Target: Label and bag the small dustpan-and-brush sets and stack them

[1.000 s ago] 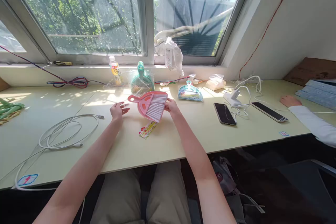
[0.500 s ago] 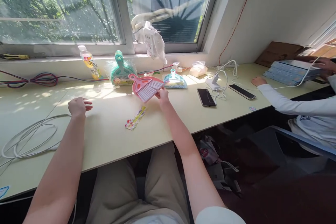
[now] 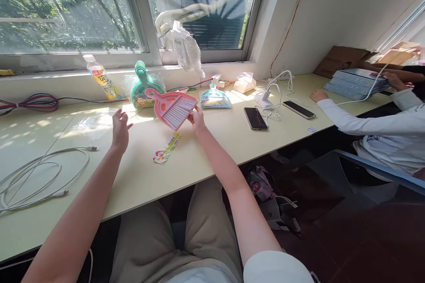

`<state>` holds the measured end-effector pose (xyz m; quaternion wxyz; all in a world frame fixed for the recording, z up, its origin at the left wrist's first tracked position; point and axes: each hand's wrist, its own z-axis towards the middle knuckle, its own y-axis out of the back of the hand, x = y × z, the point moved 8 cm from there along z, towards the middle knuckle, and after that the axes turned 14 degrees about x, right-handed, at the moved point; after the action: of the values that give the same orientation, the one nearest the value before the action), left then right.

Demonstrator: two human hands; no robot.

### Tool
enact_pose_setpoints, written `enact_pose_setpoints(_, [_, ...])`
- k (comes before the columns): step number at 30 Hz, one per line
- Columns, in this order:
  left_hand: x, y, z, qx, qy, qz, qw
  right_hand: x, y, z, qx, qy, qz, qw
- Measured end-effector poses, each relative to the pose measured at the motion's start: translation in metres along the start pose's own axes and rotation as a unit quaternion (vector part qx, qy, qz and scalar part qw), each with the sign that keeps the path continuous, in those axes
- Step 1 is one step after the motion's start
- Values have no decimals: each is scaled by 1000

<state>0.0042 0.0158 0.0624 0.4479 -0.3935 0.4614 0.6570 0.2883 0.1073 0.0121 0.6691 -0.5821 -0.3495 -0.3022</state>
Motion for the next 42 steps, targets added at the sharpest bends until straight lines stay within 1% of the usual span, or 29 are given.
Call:
enact_pose_setpoints(1, [5, -28, 3, 90, 17, -74, 993, -2, -8, -1, 24, -1, 1, 1000])
enact_pose_setpoints(2, [7, -50, 3, 154, 28, -123, 980, -6, -17, -3, 49, -5, -3, 999])
enact_pose_setpoints(3, [10, -60, 2, 177, 33, -152, 972, -10, -25, -5, 73, -15, -10, 997])
enact_pose_setpoints(4, [13, -64, 2, 184, 38, -168, 968, -14, -33, -7, 95, -31, -19, 995])
enact_pose_setpoints(5, [15, -60, 3, 167, 38, -172, 970, -19, -39, -10, 111, -48, -24, 992])
enact_pose_setpoints(6, [17, -52, 3, 132, 36, -164, 977, -22, -43, -13, 115, -64, -23, 991])
enact_pose_setpoints(7, [17, -40, 3, 90, 30, -143, 985, -23, -44, -15, 107, -71, -17, 992])
enact_pose_setpoints(8, [14, -28, 1, 43, 18, -110, 993, -20, -43, -17, 88, -65, -9, 994])
enact_pose_setpoints(9, [8, -16, -2, -6, 0, -64, 998, -14, -41, -20, 61, -42, -7, 997])
enact_pose_setpoints(11, [-11, 0, -13, -97, -49, 46, 993, 7, -42, -27, 21, 44, -45, 998])
enact_pose_setpoints(12, [-21, 1, -19, -123, -73, 98, 985, 17, -50, -32, 27, 92, -92, 991])
enact_pose_setpoints(13, [-29, -1, -24, -138, -97, 138, 976, 24, -64, -37, 54, 132, -154, 978])
enact_pose_setpoints(14, [-36, -5, -29, -143, -120, 172, 967, 26, -82, -44, 96, 160, -223, 957])
enact_pose_setpoints(15, [-40, -10, -33, -140, -142, 203, 959, 23, -102, -50, 143, 178, -290, 930])
enact_pose_setpoints(16, [-43, -16, -35, -136, -160, 232, 950, 16, -120, -56, 175, 187, -343, 904])
enact_pose_setpoints(17, [-44, -21, -37, -134, -175, 260, 940, 10, -132, -61, 177, 198, -384, 884])
enact_pose_setpoints(18, [-45, -24, -39, -134, -187, 287, 930, 6, -139, -65, 161, 211, -420, 868])
enact_pose_setpoints(20, [-45, -27, -40, -137, -206, 329, 911, 4, -147, -69, 118, 239, -477, 838])
enact_pose_setpoints(21, [-46, -28, -40, -138, -213, 343, 904, 6, -148, -69, 106, 250, -495, 825])
enact_pose_setpoints(22, [-47, -27, -40, -137, -216, 352, 900, 10, -148, -68, 107, 258, -506, 816])
enact_pose_setpoints(23, [-49, -26, -41, -136, -215, 356, 899, 15, -148, -65, 121, 263, -512, 809])
enact_pose_setpoints(26, [-56, -25, -42, -131, -199, 354, 904, 35, -151, -58, 193, 270, -522, 785])
enact_pose_setpoints(29, [-62, -30, -44, -129, -188, 353, 907, 57, -155, -53, 232, 269, -546, 758])
enact_pose_setpoints(31, [-64, -32, -44, -132, -178, 348, 911, 64, -159, -51, 259, 260, -552, 749])
enact_pose_setpoints(33, [-64, -35, -43, -129, -168, 342, 915, 65, -161, -50, 275, 249, -555, 745])
enact_pose_setpoints(38, [-64, -36, -40, -122, -159, 326, 924, 62, -158, -48, 235, 239, -557, 760])
enact_pose_setpoints(42, [-61, -33, -35, -118, -149, 327, 926, 59, -159, -43, 251, 225, -543, 769])
